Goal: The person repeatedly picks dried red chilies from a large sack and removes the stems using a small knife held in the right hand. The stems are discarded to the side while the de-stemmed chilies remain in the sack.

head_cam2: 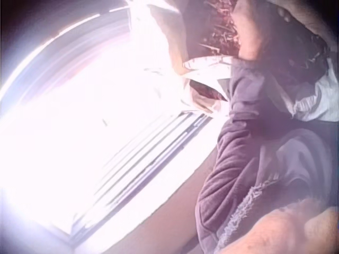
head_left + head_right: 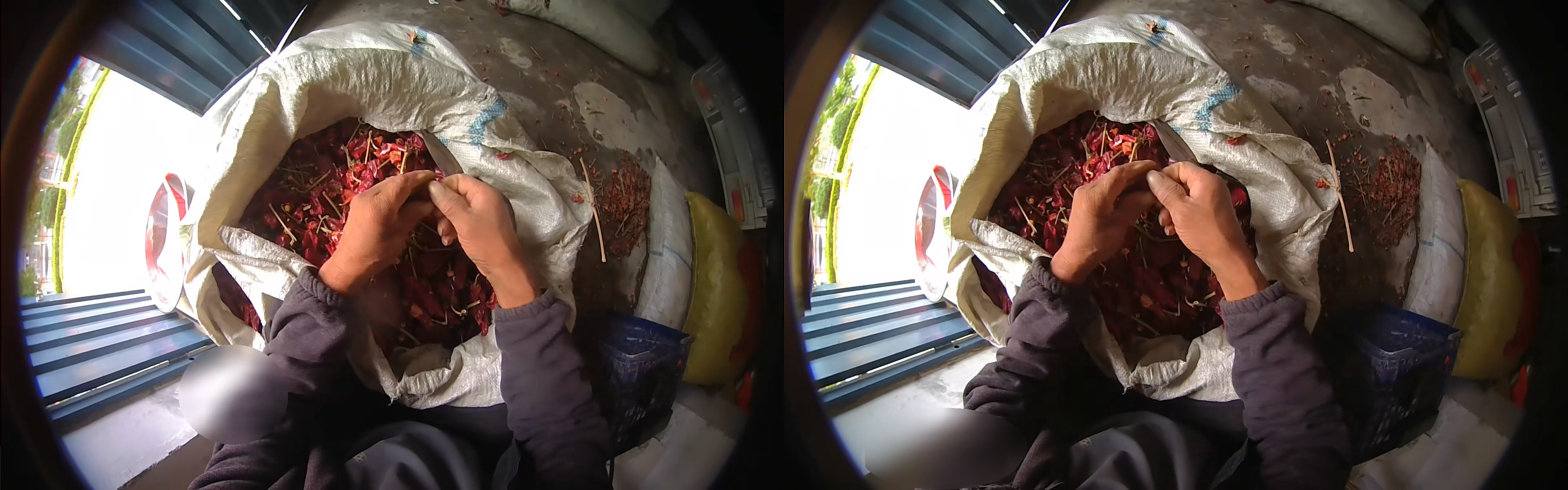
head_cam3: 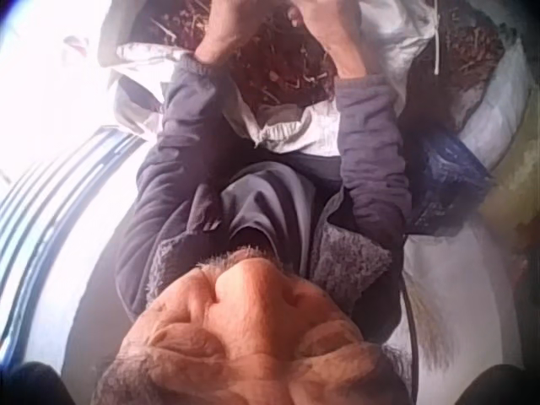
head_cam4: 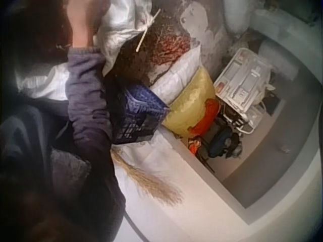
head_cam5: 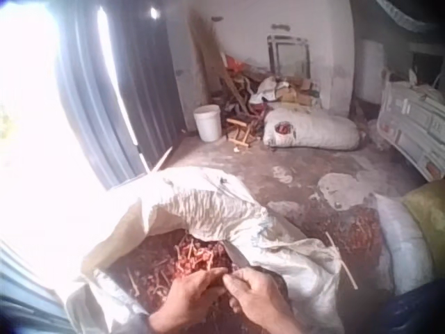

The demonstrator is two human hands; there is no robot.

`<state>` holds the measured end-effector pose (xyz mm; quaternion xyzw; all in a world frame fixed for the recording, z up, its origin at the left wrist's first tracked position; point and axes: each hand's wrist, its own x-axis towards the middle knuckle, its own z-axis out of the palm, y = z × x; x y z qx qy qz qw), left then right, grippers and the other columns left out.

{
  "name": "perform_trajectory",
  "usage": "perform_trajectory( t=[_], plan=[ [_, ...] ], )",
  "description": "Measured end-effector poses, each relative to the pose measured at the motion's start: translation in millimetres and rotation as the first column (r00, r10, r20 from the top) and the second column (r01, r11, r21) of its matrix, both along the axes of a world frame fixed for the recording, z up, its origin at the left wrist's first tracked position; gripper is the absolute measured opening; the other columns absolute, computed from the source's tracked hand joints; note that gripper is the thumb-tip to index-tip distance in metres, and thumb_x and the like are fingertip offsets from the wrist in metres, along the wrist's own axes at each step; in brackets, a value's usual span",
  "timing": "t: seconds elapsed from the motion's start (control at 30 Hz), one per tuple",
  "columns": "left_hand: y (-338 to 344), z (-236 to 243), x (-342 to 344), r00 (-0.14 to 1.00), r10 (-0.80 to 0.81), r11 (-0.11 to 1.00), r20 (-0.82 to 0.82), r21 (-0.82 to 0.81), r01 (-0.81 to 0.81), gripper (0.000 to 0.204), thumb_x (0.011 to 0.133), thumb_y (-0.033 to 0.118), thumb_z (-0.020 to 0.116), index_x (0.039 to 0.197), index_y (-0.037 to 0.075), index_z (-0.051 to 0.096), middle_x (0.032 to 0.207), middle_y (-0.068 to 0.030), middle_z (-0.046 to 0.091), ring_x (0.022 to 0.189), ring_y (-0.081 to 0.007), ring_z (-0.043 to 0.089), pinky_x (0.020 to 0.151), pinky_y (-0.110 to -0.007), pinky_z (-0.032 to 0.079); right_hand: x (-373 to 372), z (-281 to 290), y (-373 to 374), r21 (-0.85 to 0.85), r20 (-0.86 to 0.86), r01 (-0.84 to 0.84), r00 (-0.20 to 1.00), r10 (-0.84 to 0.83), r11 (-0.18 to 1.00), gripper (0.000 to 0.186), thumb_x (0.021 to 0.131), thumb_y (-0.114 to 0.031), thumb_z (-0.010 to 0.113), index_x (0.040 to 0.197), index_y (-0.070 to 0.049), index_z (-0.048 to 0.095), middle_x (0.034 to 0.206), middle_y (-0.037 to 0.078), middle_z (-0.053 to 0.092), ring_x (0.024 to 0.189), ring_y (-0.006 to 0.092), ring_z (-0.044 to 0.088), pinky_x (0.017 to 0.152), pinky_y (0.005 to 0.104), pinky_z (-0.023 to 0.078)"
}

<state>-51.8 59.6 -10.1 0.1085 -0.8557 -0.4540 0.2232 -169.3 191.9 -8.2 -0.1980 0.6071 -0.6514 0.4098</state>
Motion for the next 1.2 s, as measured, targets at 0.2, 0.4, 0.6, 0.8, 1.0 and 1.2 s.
perform_trajectory(
  t=[0.2,0.4,0.6,0.8,1.0,1.2],
  plan=[
    [-11.4,13.5,8.3,0.992,-0.01,0.986,0.125,0.164,-0.01,0.037,0.097,0.004,0.065,0.133,-0.004,0.058,0.115,-0.0199,0.072,0.104,-0.0252,0.072,0.088,-0.034,0.055,12.7,5.1,-11.3,-0.069,-0.073,0.017,0.997,-0.022,0.997,0.025,0.098,-0.025,0.073,0.09,-0.002,0.064,0.07,-0.005,0.058,0.057,0.0018,0.05,0.05,0.0203,0.041],
    [-10.2,7.9,7.3,0.999,-0.035,0.993,-0.004,0.113,0.035,0.041,0.099,-0.001,0.06,0.14,0.0,0.055,0.108,-0.0144,0.074,0.095,-0.0179,0.07,0.081,-0.031,0.055,14.5,-0.1,-15.6,-0.074,-0.043,0.107,0.993,-0.111,0.991,0.024,0.098,-0.024,0.071,0.091,-0.002,0.065,0.068,-0.005,0.057,0.06,0.0013,0.05,0.051,0.0216,0.041],
    [-11.2,3.9,6.1,0.999,-0.032,0.995,0.016,-0.095,0.033,0.052,0.093,-0.001,0.063,0.142,-0.003,0.047,0.105,-0.0224,0.071,0.094,-0.0408,0.07,0.082,-0.042,0.056,13.8,-12.0,-20.1,-0.102,-0.643,0.188,0.737,-0.208,0.977,0.017,0.093,-0.015,0.07,0.088,-0.001,0.062,0.068,0.011,0.063,0.059,0.0268,0.061,0.059,0.0389,0.05],
    [-4.2,-1.1,4.8,0.996,0.08,0.899,-0.03,-0.43,-0.085,0.055,0.09,-0.002,0.061,0.141,-0.01,0.044,0.087,-0.0248,0.066,0.083,-0.0411,0.067,0.075,-0.046,0.055,20.7,-6.7,-22.0,-0.081,-0.943,0.162,0.307,-0.128,0.983,0.013,0.092,-0.01,0.068,0.09,-0.002,0.06,0.081,0.016,0.065,0.075,0.037,0.067,0.062,0.0446,0.051],
    [0.4,4.3,10.7,0.978,0.207,0.868,0.041,0.452,-0.203,0.045,0.098,0.002,0.06,0.141,-0.002,0.048,0.096,-0.0144,0.07,0.083,-0.0237,0.069,0.076,-0.034,0.056,27.0,3.9,-32.5,-0.203,-0.705,0.185,0.653,-0.275,0.961,0.016,0.097,-0.013,0.064,0.087,-0.002,0.06,0.073,0.012,0.064,0.055,0.0235,0.065,0.053,0.0327,0.053],
    [-28.0,8.1,17.4,0.932,0.349,0.566,-0.096,0.814,-0.128,0.026,0.098,-0.002,0.056,0.123,-0.003,0.063,0.105,-0.0106,0.07,0.089,-0.0149,0.065,0.077,-0.026,0.052,-23.1,4.8,-19.1,-0.447,0.361,0.454,0.88,-0.309,0.77,0.017,0.1,-0.02,0.063,0.094,-0.005,0.062,0.074,0.001,0.059,0.063,0.0115,0.061,0.064,0.0307,0.06]
  ],
)
